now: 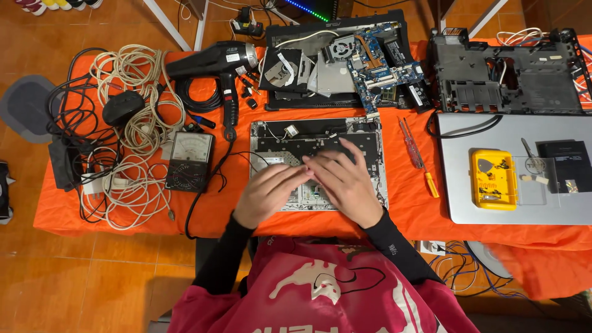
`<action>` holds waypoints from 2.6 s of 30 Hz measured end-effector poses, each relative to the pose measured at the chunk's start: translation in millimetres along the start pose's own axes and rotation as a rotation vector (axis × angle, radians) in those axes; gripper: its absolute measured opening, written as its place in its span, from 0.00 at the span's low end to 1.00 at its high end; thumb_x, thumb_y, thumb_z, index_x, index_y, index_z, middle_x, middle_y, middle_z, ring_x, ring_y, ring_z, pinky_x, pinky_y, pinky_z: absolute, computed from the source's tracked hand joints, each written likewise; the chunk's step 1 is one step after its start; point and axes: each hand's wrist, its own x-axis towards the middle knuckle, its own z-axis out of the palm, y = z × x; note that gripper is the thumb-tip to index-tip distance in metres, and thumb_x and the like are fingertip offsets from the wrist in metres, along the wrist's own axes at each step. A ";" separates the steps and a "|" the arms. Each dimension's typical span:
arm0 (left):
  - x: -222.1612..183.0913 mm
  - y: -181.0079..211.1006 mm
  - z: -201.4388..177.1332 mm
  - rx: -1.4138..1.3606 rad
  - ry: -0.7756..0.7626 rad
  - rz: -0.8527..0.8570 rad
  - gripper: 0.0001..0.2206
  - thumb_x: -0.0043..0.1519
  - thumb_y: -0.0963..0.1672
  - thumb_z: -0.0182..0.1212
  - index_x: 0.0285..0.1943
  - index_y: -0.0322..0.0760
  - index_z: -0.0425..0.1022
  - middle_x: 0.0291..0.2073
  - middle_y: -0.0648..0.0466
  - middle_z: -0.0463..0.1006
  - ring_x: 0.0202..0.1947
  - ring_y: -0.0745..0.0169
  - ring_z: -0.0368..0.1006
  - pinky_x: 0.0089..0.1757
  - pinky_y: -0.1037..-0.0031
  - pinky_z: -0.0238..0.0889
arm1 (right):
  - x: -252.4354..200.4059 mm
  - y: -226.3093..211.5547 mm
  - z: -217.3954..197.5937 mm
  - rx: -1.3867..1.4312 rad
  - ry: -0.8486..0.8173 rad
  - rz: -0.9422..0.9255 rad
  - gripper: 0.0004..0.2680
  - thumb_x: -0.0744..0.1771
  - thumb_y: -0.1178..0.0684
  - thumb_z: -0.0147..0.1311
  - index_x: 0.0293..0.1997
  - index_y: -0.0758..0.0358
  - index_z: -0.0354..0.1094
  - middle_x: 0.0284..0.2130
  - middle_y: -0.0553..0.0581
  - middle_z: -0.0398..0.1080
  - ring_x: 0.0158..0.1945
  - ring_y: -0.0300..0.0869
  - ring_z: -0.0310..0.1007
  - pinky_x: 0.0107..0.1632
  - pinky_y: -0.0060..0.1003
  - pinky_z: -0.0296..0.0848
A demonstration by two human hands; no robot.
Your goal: Using a hair dryer and multimeter to repair a laptop's internal components.
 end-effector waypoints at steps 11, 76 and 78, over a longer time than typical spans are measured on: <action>-11.8 -3.2 -52.8 -0.164 -0.158 -0.391 0.24 0.57 0.42 0.72 0.64 0.38 0.75 0.45 0.54 0.81 0.41 0.55 0.74 0.48 0.66 0.62 | -54.5 6.3 9.6 0.100 0.242 0.116 0.06 0.63 0.61 0.60 0.43 0.63 0.73 0.38 0.55 0.74 0.46 0.49 0.71 0.62 0.51 0.64; -6.2 27.6 31.5 -0.810 0.238 -0.786 0.17 0.61 0.37 0.67 0.58 0.33 0.68 0.45 0.54 0.82 0.45 0.62 0.82 0.46 0.75 0.75 | -8.2 -16.8 19.6 0.583 -0.070 0.421 0.12 0.68 0.67 0.40 0.54 0.68 0.70 0.41 0.62 0.71 0.43 0.48 0.74 0.49 0.36 0.72; -2.2 26.5 26.7 -0.404 0.203 -0.462 0.12 0.60 0.35 0.68 0.51 0.34 0.80 0.40 0.52 0.81 0.43 0.56 0.80 0.47 0.70 0.74 | -10.4 -12.1 18.4 0.586 -0.163 0.523 0.14 0.68 0.67 0.40 0.55 0.66 0.71 0.36 0.62 0.70 0.38 0.47 0.74 0.45 0.36 0.72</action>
